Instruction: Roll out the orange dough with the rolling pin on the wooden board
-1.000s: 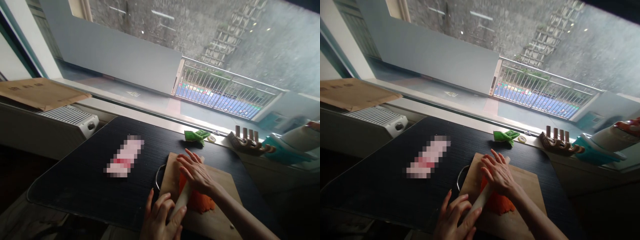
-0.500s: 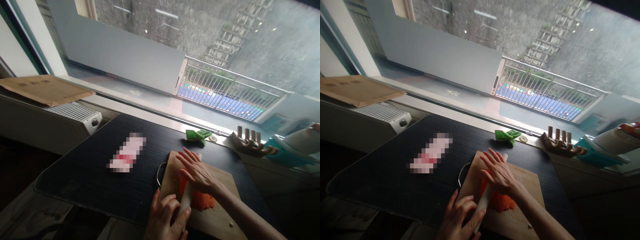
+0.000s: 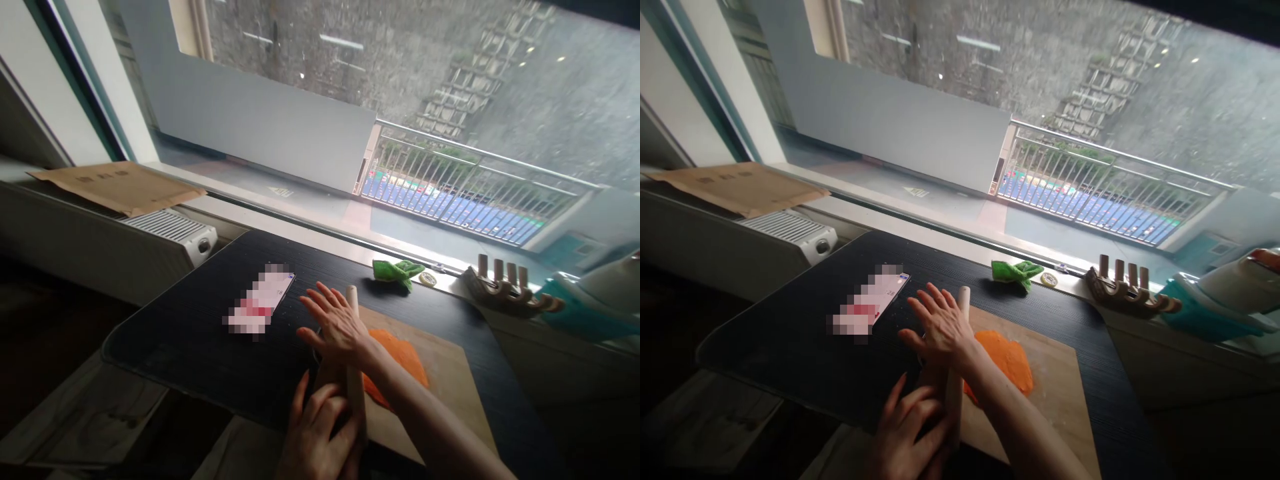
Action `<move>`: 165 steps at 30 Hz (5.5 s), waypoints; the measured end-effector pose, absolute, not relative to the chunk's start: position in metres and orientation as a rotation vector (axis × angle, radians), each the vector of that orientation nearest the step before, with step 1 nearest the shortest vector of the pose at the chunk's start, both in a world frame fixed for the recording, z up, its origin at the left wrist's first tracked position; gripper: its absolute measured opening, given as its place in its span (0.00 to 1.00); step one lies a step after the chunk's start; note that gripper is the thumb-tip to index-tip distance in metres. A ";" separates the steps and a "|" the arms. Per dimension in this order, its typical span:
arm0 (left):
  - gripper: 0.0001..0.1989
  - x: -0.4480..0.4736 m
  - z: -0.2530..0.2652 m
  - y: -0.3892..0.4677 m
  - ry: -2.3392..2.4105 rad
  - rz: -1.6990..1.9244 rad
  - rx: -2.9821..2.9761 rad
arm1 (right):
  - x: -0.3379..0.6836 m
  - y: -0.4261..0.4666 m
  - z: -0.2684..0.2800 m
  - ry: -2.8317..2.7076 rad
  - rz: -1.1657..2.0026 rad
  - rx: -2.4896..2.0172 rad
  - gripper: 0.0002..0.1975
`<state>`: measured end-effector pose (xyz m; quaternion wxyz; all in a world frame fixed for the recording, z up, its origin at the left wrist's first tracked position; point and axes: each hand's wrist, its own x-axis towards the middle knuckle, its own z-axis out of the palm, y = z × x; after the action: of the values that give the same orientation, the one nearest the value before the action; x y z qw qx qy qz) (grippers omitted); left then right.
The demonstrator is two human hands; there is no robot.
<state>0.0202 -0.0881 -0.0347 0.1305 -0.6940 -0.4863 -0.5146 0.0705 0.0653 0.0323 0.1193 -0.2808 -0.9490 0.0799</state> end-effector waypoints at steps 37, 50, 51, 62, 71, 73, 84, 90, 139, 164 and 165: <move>0.13 -0.004 -0.010 -0.110 -1.640 -1.421 -2.186 | 0.104 0.048 0.032 -2.789 0.247 -1.192 0.26; 0.14 0.013 -0.009 -0.089 -1.440 -1.466 -2.306 | 0.155 0.053 0.029 -2.672 0.227 -1.481 0.26; 0.14 0.012 -0.007 -0.090 -1.460 -1.436 -2.300 | 0.138 0.059 0.032 -2.680 0.241 -1.438 0.26; 0.09 0.057 -0.022 -0.076 -1.244 -1.569 -2.209 | 0.247 0.014 0.010 -2.527 0.127 -1.526 0.25; 0.15 0.004 0.004 -0.049 -1.662 -1.321 -2.226 | 0.177 0.063 0.026 -2.589 0.120 -1.565 0.24; 0.15 0.000 0.008 -0.050 -1.662 -1.277 -2.232 | 0.178 0.058 0.026 -2.574 0.095 -1.557 0.24; 0.15 -0.004 -0.002 -0.050 -1.549 -1.226 -2.372 | 0.223 0.015 0.028 -2.520 -0.015 -1.674 0.21; 0.14 -0.011 0.000 -0.025 -1.662 -1.074 -2.262 | 0.182 0.087 0.039 -2.462 0.177 -1.890 0.23; 0.24 0.026 0.010 0.024 -1.715 -0.462 -2.413 | 0.205 0.004 0.011 -2.155 -0.070 -1.923 0.27; 0.24 0.039 0.024 0.061 -1.859 -0.420 -2.441 | 0.210 0.021 0.017 -2.145 -0.077 -1.965 0.28; 0.24 0.033 0.019 0.046 -1.805 -0.436 -2.454 | 0.212 0.003 0.011 -2.174 -0.113 -1.907 0.28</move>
<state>0.0335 0.0465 0.0189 0.0321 -0.7970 -0.5863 -0.1415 0.2124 0.0031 0.0111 0.1234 -0.6540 -0.7454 -0.0386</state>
